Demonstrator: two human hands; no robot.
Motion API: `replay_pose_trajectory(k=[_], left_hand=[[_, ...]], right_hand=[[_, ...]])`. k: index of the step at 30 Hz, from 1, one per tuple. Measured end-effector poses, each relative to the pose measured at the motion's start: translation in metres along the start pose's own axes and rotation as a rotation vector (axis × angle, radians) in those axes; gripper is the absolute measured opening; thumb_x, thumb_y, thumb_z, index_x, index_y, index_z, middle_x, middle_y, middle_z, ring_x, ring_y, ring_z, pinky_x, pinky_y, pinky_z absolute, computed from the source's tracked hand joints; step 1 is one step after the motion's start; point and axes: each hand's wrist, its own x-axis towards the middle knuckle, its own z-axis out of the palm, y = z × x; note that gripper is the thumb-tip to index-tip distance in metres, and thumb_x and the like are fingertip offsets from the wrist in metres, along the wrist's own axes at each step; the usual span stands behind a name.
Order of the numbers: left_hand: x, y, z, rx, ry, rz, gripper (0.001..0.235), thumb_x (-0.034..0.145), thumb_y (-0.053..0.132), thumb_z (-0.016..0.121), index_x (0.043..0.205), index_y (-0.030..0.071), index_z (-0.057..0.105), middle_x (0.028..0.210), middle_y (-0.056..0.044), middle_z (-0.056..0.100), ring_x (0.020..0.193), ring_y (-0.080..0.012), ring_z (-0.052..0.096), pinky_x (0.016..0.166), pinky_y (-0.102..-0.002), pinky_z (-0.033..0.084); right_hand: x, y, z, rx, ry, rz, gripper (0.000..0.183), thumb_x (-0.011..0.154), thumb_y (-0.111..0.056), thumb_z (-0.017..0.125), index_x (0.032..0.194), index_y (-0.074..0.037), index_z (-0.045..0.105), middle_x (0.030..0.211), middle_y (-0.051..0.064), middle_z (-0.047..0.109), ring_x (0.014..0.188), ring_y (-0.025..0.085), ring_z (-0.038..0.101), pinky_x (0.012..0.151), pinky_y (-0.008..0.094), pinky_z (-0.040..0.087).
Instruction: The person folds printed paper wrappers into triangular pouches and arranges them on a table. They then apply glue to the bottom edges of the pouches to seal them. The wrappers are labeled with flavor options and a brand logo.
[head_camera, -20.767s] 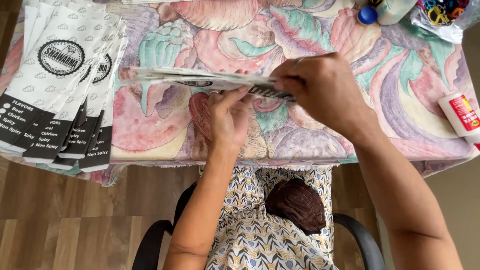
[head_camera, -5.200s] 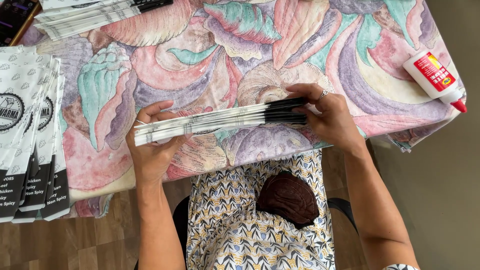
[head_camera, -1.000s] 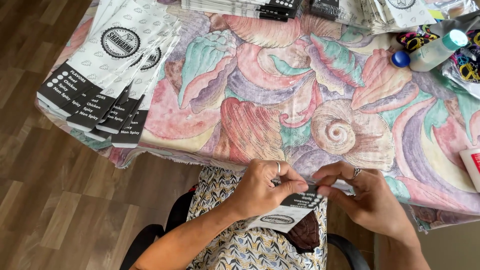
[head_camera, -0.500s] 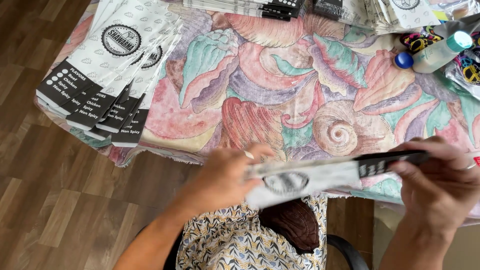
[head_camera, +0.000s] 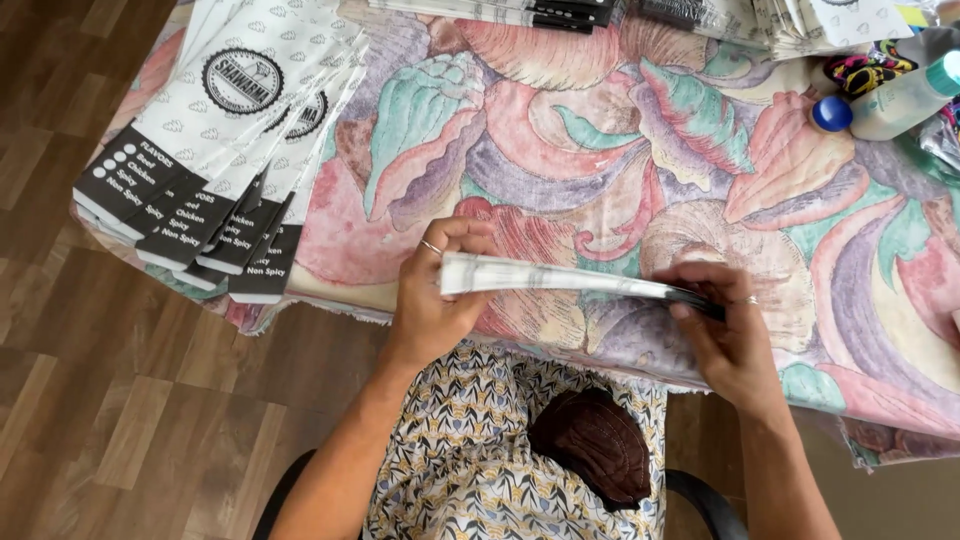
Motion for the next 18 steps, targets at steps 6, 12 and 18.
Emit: replay_pose_trajectory(k=[6,12,18], left_hand=[[0.02,-0.002,-0.027,0.107,-0.011,-0.041,0.055,0.09,0.006,0.077,0.135,0.004,0.046,0.117,-0.018,0.068,0.107,-0.0315,0.072,0.083,-0.044,0.071],[0.058,0.023,-0.145,0.517,0.366,0.208,0.014,0.108,0.004,0.067,0.117,0.0,0.058,0.108,-0.013,0.067,0.096,-0.0216,0.066,0.081,-0.03,0.055],[0.077,-0.003,-0.241,1.342,0.139,0.015,0.053,0.097,-0.004,0.073,0.147,-0.005,0.059,0.151,-0.028,0.05,0.135,-0.0556,0.038,0.103,-0.071,0.029]], right_hand=[[0.008,0.026,-0.011,-0.183,0.299,0.196,0.017,0.095,-0.003,0.077,0.106,-0.008,0.065,0.094,-0.003,0.064,0.067,-0.001,0.051,0.059,0.012,0.041],[0.118,0.045,-0.038,0.084,0.352,0.116,0.029,0.088,0.001,0.083,0.111,-0.007,0.067,0.099,0.003,0.07,0.093,0.01,0.069,0.088,0.021,0.058],[0.277,0.025,-0.023,0.089,0.186,-0.243,0.035,0.101,0.031,0.07,0.118,0.001,0.062,0.116,0.005,0.064,0.115,0.018,0.066,0.094,0.031,0.055]])
